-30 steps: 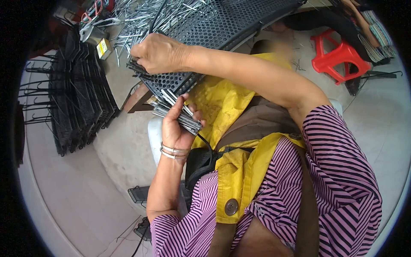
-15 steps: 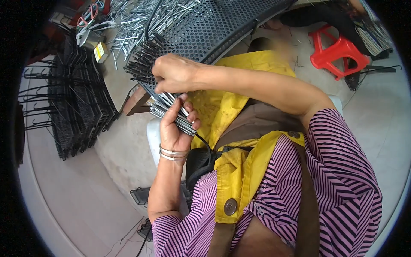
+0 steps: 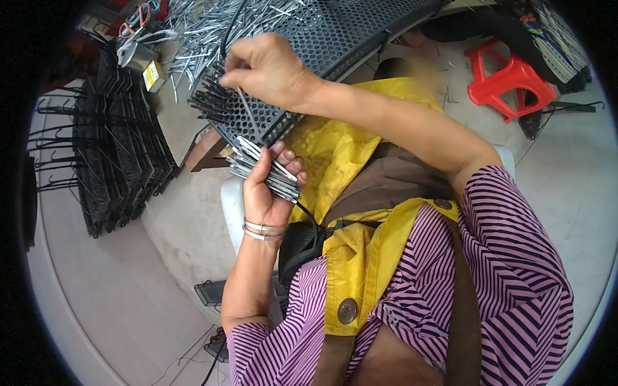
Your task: Inserting thin metal rods into a perforated sheet as part of an assembly process.
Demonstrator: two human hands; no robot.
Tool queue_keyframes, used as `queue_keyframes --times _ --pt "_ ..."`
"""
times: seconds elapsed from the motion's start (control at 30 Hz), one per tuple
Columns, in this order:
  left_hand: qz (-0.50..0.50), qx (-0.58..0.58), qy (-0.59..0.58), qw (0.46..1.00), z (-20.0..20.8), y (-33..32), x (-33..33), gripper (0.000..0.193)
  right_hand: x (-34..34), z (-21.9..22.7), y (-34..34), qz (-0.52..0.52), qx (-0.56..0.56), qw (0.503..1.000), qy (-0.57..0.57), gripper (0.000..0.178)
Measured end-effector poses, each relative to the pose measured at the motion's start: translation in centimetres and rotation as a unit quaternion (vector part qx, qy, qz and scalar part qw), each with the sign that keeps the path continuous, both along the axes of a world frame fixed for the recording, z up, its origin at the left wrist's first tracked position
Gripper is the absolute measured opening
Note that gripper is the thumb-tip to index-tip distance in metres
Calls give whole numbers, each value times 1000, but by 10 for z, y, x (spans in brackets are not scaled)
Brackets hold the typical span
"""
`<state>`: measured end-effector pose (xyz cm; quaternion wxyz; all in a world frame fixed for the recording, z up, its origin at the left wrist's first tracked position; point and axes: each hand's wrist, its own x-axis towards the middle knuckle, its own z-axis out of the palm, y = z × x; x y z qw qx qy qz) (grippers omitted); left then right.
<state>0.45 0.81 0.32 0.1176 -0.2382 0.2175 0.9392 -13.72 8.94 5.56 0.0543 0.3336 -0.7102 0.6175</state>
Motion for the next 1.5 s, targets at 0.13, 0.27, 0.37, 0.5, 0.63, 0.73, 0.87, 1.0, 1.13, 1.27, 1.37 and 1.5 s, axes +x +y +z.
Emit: queue_keyframes --times 0.13,0.27,0.37,0.5,0.63,0.73,0.87,1.0,1.13,1.27,1.37,1.5 --pt "-1 -3 -5 1000 0 0 -1 29 -8 2 -21 -91 -29 973 212 7" --pt "-1 0 1 1000 1 0 -1 29 -13 -8 -37 -96 -47 939 326 13" --pt "2 -3 -8 1000 3 0 -2 28 -12 -15 -42 -59 -19 926 372 12" --pt "4 2 -7 1000 3 -1 -2 27 -6 -27 -42 25 88 904 417 8" --pt "5 0 -13 1000 5 1 -3 26 -2 -25 -36 -10 107 900 422 11" --pt "4 0 5 1000 5 0 -3 26 14 -22 -22 -37 100 958 265 17" --pt "-26 6 79 997 6 0 -2 28 17 -14 1 241 189 946 -109 19" --pt "-28 -32 86 995 9 2 -2 30 16 4 9 229 159 910 -307 17" --pt "-14 20 56 998 4 0 -3 31 9 -4 11 178 142 938 -263 18" --pt "-12 32 24 999 -3 1 -1 30 1 1 1 70 86 990 -87 21" --pt "-10 32 14 999 -2 2 -2 28 0 0 -12 7 74 995 71 23" --pt "-11 25 13 1000 -1 2 -2 29 2 -10 -31 -67 -4 953 296 26"
